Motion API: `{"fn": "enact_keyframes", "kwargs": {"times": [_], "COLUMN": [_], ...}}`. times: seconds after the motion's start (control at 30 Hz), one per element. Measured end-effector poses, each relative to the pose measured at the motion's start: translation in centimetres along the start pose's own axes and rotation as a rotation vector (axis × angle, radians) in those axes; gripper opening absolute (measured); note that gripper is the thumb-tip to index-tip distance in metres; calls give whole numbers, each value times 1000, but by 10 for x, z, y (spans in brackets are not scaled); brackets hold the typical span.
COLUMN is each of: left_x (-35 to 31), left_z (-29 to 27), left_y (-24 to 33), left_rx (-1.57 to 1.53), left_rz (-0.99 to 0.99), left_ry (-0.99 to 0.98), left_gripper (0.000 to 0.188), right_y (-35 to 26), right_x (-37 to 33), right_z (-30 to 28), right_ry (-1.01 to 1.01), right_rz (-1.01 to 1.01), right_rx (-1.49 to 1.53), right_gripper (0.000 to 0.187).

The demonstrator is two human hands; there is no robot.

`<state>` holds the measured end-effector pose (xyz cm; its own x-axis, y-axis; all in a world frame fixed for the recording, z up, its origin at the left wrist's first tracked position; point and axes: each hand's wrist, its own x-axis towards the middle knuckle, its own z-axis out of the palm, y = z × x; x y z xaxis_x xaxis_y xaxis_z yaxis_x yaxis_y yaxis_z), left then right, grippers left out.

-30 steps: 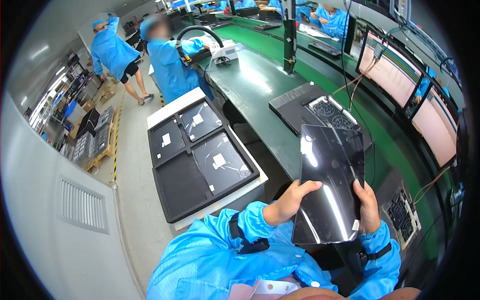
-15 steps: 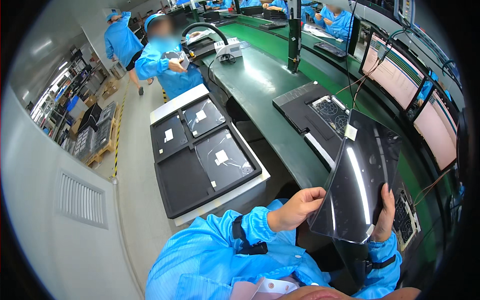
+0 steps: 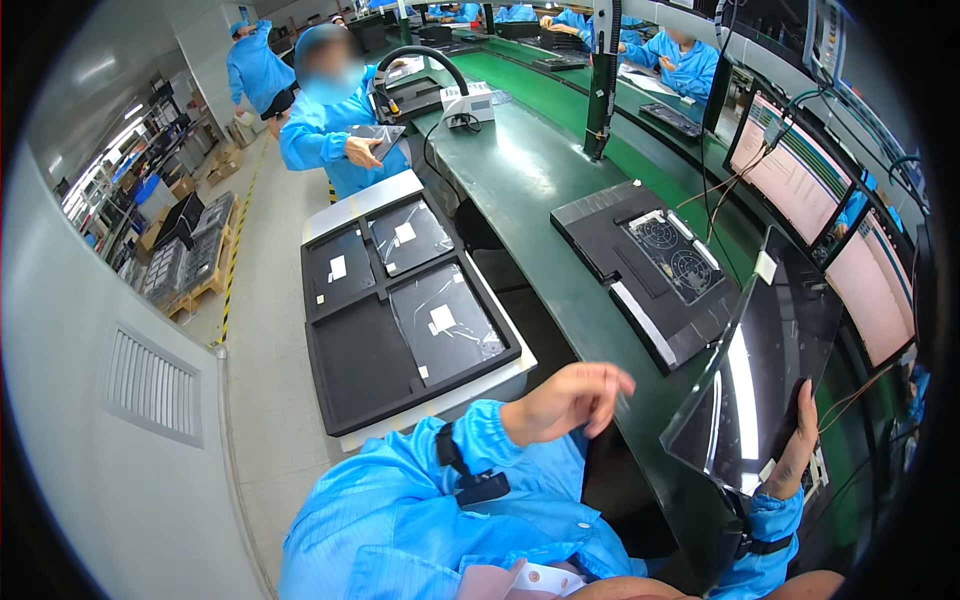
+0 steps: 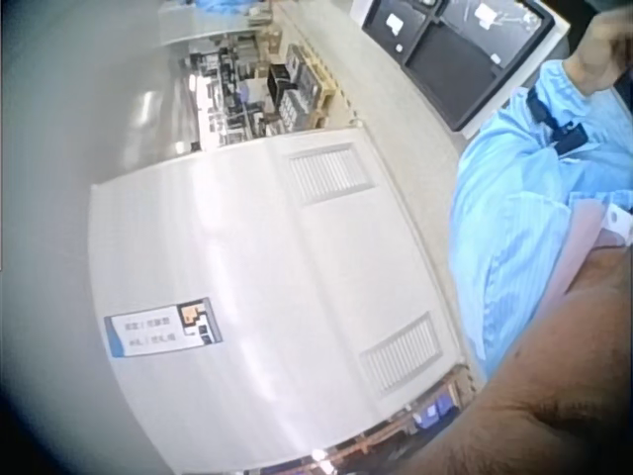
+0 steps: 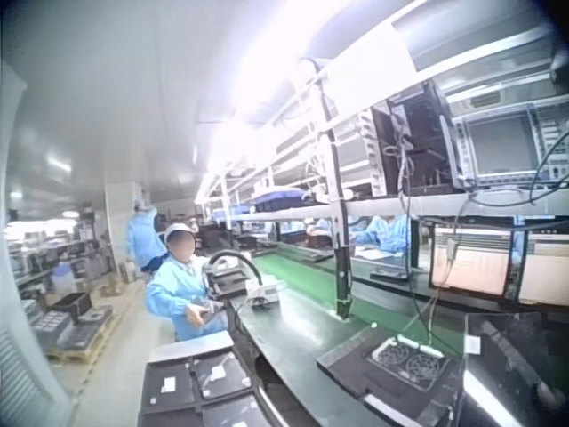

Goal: Inspecting, wiping, and assembling electronic display panels on a factory line.

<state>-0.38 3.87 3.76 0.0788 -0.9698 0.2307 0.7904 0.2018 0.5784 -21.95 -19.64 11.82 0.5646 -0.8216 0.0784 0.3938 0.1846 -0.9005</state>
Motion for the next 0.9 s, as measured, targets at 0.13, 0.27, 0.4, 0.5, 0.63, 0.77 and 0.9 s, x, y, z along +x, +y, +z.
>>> {"fn": "enact_keyframes", "kwargs": {"times": [0.13,0.27,0.4,0.5,0.63,0.77,0.9], "left_x": [47,45,26,11,12,13,12], "left_z": [18,35,37,19,-31,-34,-26], "left_y": [-19,-40,-44,-25,8,-25,-27], "left_rx": [-409,-716,-611,-74,555,28,104], "left_rz": [-5,-199,-208,-404,-360,-70,-193], "left_ry": [152,-130,-33,163,-84,163,321], "left_gripper": [71,83,58,39,64,96,72], "right_y": [20,31,24,25,32,46,56], "right_x": [-3,6,14,13,10,-3,-2], "right_z": [6,14,6,-9,-18,10,16], "right_ry": [-174,-237,-175,-187,-181,-172,-288], "right_rz": [192,166,173,142,331,484,426], "right_rx": [58,-96,-101,-288,-202,-146,-219], "right_gripper": [39,42,40,35,35,39,41]}}
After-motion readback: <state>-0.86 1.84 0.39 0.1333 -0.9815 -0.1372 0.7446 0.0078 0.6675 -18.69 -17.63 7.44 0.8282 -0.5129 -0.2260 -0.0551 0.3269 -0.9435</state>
